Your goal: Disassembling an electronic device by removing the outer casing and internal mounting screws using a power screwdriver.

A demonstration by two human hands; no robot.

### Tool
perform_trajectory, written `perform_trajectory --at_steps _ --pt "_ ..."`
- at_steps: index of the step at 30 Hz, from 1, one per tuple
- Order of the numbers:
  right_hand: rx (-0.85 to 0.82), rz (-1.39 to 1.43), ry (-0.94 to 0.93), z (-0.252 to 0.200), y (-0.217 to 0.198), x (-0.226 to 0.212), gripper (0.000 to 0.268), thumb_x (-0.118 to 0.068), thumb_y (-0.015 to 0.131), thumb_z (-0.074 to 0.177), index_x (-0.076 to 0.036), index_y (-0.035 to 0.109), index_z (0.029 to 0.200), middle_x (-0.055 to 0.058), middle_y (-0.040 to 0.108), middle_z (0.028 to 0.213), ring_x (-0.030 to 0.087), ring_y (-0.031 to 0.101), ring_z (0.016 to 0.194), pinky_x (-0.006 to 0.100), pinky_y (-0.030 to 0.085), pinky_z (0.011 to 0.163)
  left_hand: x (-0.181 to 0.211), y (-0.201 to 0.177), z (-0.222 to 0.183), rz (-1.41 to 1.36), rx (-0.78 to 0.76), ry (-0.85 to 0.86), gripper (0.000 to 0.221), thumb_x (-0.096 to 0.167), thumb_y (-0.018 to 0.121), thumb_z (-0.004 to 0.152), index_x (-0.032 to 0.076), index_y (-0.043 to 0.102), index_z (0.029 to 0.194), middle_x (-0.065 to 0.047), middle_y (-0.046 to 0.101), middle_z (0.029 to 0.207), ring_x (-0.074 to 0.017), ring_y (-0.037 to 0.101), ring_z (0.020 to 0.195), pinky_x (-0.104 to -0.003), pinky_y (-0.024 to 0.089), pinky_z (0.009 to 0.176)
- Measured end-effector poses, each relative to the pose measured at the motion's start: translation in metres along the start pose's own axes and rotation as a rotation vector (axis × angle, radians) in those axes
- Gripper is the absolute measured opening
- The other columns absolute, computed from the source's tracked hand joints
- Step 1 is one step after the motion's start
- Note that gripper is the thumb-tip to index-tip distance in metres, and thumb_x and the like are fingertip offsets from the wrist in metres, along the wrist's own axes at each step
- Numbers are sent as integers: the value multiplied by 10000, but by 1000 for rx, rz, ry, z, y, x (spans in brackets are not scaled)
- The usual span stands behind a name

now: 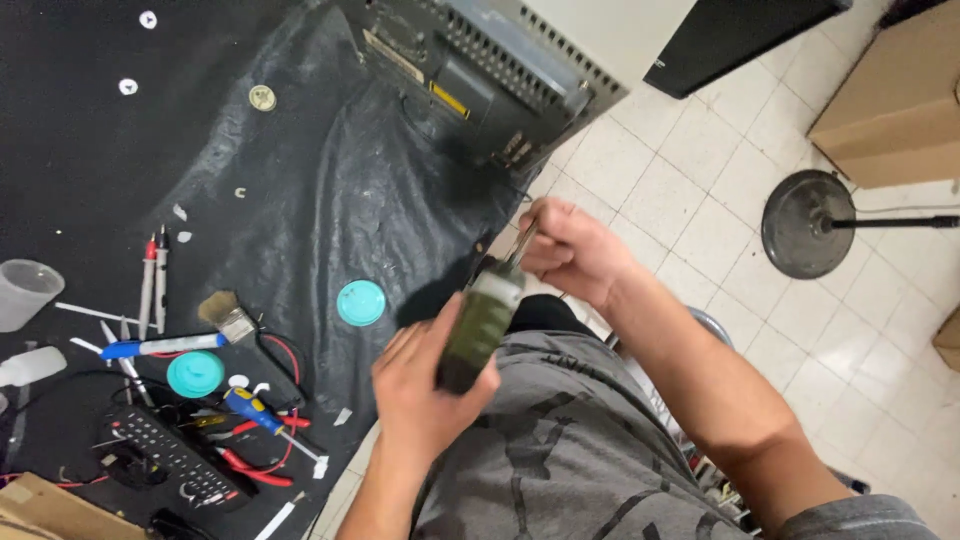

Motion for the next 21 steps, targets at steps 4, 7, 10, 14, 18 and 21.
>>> perform_trajectory --at_steps 4,7,10,14,18,21 --pt "122 230 -92 -1 1 1 63 -76 675 1055 -13 671 1055 0 679 940 6 386 560 198 320 559 -3 -7 6 -40 -33 45 629 367 777 959 -19 677 1446 -132 800 1067 -314 773 920 -423 604 873" --pt "115 404 -141 -13 -4 14 81 -176 717 1091 -115 666 1078 48 721 996 50 468 546 203 357 580 -11 -1 -10 -378 0 -184 557 334 843 860 -8 791 1297 -172 781 803 -384 802 749 -478 630 637" --pt "125 237 -205 -12 7 19 133 -308 656 1141 -176 666 1154 -26 787 1155 -38 429 561 176 370 614 -33 9 -31 -778 -21 -418 325 277 813 910 58 853 1148 -106 763 677 -235 765 616 -401 612 538" --pt "3 360 -189 -7 7 30 227 -356 604 1169 -286 777 1298 -77 794 1326 -47 502 568 152 362 603 -38 11 -27 -1473 -297 -687 484 345 733 1038 -64 778 1293 -264 793 972 -381 802 979 -499 658 813" --pt "-26 344 -187 2 19 42 267 -381 551 1189 -318 761 1340 -105 788 1364 -54 553 583 163 404 615 -47 22 -40 -1647 -232 -805 427 212 814 1020 -94 741 1308 -286 782 1151 -399 785 1116 -556 660 935" --pt "-17 380 -175 7 21 55 267 -326 553 1199 -277 739 1385 -62 785 1387 -37 563 593 181 416 625 -52 17 -40 -1517 -238 -889 366 129 801 1012 -102 731 1286 -313 785 1177 -425 789 1091 -607 632 938"
Point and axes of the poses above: each hand's wrist, its own z-axis towards the middle knuckle, its own y-axis out of the palm, x = y × z, the point moved 1 cm from there along z, towards the middle knuckle
